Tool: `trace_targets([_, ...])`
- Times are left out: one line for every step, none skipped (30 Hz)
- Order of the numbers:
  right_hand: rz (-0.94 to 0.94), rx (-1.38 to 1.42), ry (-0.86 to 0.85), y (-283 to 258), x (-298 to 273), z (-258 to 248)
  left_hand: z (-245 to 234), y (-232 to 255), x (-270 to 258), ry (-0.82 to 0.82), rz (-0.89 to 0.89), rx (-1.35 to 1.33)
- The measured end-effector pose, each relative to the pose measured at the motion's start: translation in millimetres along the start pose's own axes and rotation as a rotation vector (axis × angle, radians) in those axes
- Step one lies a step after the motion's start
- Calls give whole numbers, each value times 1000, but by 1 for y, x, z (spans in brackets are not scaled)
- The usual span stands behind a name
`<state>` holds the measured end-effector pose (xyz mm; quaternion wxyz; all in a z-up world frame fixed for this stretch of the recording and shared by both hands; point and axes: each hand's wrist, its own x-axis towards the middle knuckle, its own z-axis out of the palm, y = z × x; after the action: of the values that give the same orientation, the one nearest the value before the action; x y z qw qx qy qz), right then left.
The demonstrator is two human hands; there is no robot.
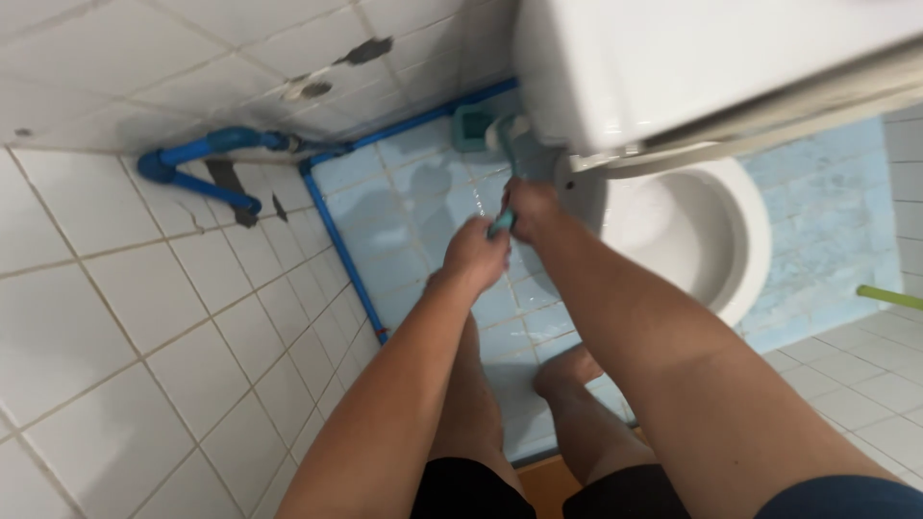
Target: The recorder scrubs the inside of a toilet bowl with a brush and then uses a bidet sprayer to rinse the area.
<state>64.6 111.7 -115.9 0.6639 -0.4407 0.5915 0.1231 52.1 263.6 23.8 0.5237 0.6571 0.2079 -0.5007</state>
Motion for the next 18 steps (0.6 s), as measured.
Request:
trace_targets([29,64,-5,-1,20,6,-3,10,4,93,112,123])
trace_targets([37,52,-4,-2,28,12,-6,1,26,95,102,113])
trace_targets([78,153,-3,-6,37,18,-8,-6,49,230,258,226])
trace_targets([118,254,-2,-10,46,24,-9,-13,72,364,414,341])
trace_targets([122,245,-1,-15,49,31,-12,-7,80,366,407,333])
trace_targets([167,251,-17,-20,52,38,-16,-1,87,406,422,365])
trace_targets([216,257,-32,-22,53,44,-19,4,93,446,432,399])
trace_targets([224,248,-29,-26,44,50,-22,7,97,447,421,394])
trace_targets([225,222,-59,-32,34,55,-25,11,100,459,354,359])
trace_targets([225,197,-89,-39,23,60,-27,16,103,470,286,323])
trace_targets([223,194,-82,-43,5,65,-31,20,102,464,286,319])
trace_targets([162,19,-108,-49,-15,70,-36,24,100,501,277,317])
trace_targets([98,-158,-139,-56,-34,78,-42,31,99,543,269,315])
trace_targets([94,-162,-138,-54,-35,79,-48,29,99,543,271,310])
trace_targets([87,-233,-184,-53,-36,82,-55,27,100,595,315,359])
trace_targets([79,-305,-230,-51,-37,85,-63,26,100,647,359,408])
trace_targets([75,-303,-235,-50,-44,90,-72,26,91,652,364,408])
trace_targets([60,-367,-269,-48,-51,95,-80,27,82,659,355,410])
